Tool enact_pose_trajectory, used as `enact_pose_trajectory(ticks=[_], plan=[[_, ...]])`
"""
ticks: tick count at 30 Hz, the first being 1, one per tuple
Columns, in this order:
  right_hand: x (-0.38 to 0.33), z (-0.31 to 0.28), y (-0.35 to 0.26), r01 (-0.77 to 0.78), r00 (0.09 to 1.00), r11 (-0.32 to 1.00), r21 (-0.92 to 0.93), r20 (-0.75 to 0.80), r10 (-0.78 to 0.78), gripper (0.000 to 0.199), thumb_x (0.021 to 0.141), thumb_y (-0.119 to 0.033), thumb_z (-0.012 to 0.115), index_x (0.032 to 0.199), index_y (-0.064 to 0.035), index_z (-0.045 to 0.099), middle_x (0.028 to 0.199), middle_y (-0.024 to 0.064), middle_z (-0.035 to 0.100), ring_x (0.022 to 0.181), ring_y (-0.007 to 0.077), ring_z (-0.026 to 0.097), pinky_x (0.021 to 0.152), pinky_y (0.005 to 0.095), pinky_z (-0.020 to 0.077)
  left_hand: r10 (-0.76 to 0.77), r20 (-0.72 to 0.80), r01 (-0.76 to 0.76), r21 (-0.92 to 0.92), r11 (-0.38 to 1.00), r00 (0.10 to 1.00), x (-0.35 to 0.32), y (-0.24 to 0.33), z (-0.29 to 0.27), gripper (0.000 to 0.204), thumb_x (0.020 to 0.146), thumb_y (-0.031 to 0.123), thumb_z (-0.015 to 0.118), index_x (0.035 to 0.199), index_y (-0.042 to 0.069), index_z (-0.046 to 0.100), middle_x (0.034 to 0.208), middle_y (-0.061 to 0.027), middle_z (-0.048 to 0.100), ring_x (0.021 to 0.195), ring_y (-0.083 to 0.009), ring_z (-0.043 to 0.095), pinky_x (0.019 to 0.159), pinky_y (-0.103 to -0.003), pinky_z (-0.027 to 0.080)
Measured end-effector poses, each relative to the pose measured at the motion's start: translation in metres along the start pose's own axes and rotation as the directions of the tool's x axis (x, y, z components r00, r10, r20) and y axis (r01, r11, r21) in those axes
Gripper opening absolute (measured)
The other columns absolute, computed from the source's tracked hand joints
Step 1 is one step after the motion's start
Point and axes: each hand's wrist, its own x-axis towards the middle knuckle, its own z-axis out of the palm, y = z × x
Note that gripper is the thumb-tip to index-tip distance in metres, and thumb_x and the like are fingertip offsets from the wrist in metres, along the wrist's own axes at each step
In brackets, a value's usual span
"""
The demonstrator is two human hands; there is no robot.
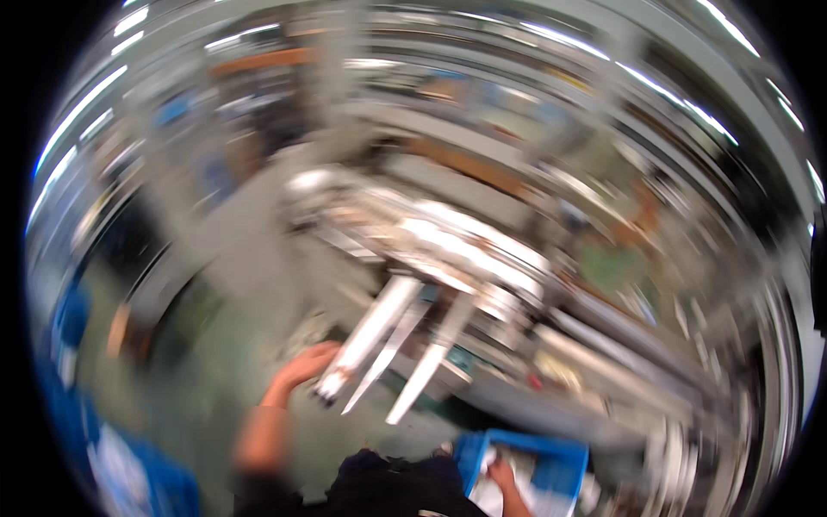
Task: The person picks up white cylindrical tubes from a blue crate and places them onto an automated conveyor track one at a time.
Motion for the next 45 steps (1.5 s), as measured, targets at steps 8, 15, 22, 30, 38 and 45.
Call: enact_pose_trajectory(ticks=[8,15,22,30,38,45], plan=[[-0.155,0.050,-0.139,-0.450,0.877,0.848,0.282,-0.038,0.478,0.028,0.082,-0.029,0.051,0.084,-0.0061,0.066,0.086,0.0177,0.067,0.083,0.0381,0.064,0.074,0.0490,0.0499,-0.360,-0.102,0.335,-0.200,0.921,0.927,-0.018,-0.218,0.033,0.036,0.095,0.030,0.045,0.100,0.001,0.065,0.096,-0.0124,0.065,0.087,-0.0225,0.062,0.080,-0.034,0.049],[-0.326,0.161,-0.176,-0.735,0.558,0.463,0.495,0.054,0.828,0.028,0.080,-0.030,0.053,0.092,-0.0085,0.067,0.095,0.0175,0.067,0.092,0.0379,0.062,0.078,0.0483,0.0495,-0.390,0.406,0.363,0.146,0.920,0.826,-0.042,-0.254,0.163,0.040,0.094,0.034,0.048,0.094,-0.002,0.065,0.087,-0.0136,0.065,0.077,-0.0251,0.062,0.071,-0.036,0.050],[-0.415,0.277,-0.228,-0.613,0.276,0.094,0.784,0.102,0.956,0.030,0.080,-0.029,0.053,0.098,-0.0085,0.067,0.096,0.0178,0.067,0.092,0.0364,0.063,0.080,0.0466,0.0495,-0.433,0.621,0.189,0.420,0.888,0.654,-0.028,-0.251,0.251,0.044,0.094,0.038,0.051,0.088,-0.004,0.065,0.078,-0.0149,0.065,0.068,-0.0278,0.061,0.061,-0.037,0.052],[-0.535,0.397,-0.313,-0.386,0.163,-0.027,0.922,0.097,0.982,0.031,0.084,-0.031,0.055,0.099,-0.0063,0.065,0.093,0.0154,0.067,0.089,0.0313,0.064,0.078,0.0419,0.0497,-0.403,0.840,-0.293,0.514,0.807,0.364,-0.103,-0.255,0.338,0.044,0.090,0.046,0.051,0.077,0.007,0.064,0.071,-0.0061,0.062,0.059,-0.0168,0.056,0.054,-0.037,0.045],[-0.719,0.405,-0.350,0.076,-0.422,-0.203,0.976,0.216,0.880,0.032,0.088,-0.028,0.057,0.107,-0.0030,0.063,0.095,0.0127,0.068,0.086,0.0226,0.067,0.080,0.0345,0.0511,-0.574,0.782,-0.567,0.594,0.570,0.242,-0.291,-0.232,0.599,0.025,0.086,0.025,0.056,0.091,0.001,0.060,0.071,-0.0122,0.063,0.055,-0.0214,0.062,0.049,-0.034,0.051],[-0.849,0.394,-0.311,0.208,-0.550,-0.075,0.975,0.180,0.816,0.030,0.091,-0.025,0.057,0.112,-0.0038,0.061,0.095,0.0107,0.069,0.083,0.0199,0.067,0.078,0.0316,0.0516,-0.507,0.862,-0.678,0.368,0.636,-0.007,-0.500,-0.235,0.797,0.019,0.084,0.019,0.059,0.084,0.000,0.056,0.065,-0.0094,0.061,0.051,-0.0182,0.059,0.047,-0.031,0.049]])
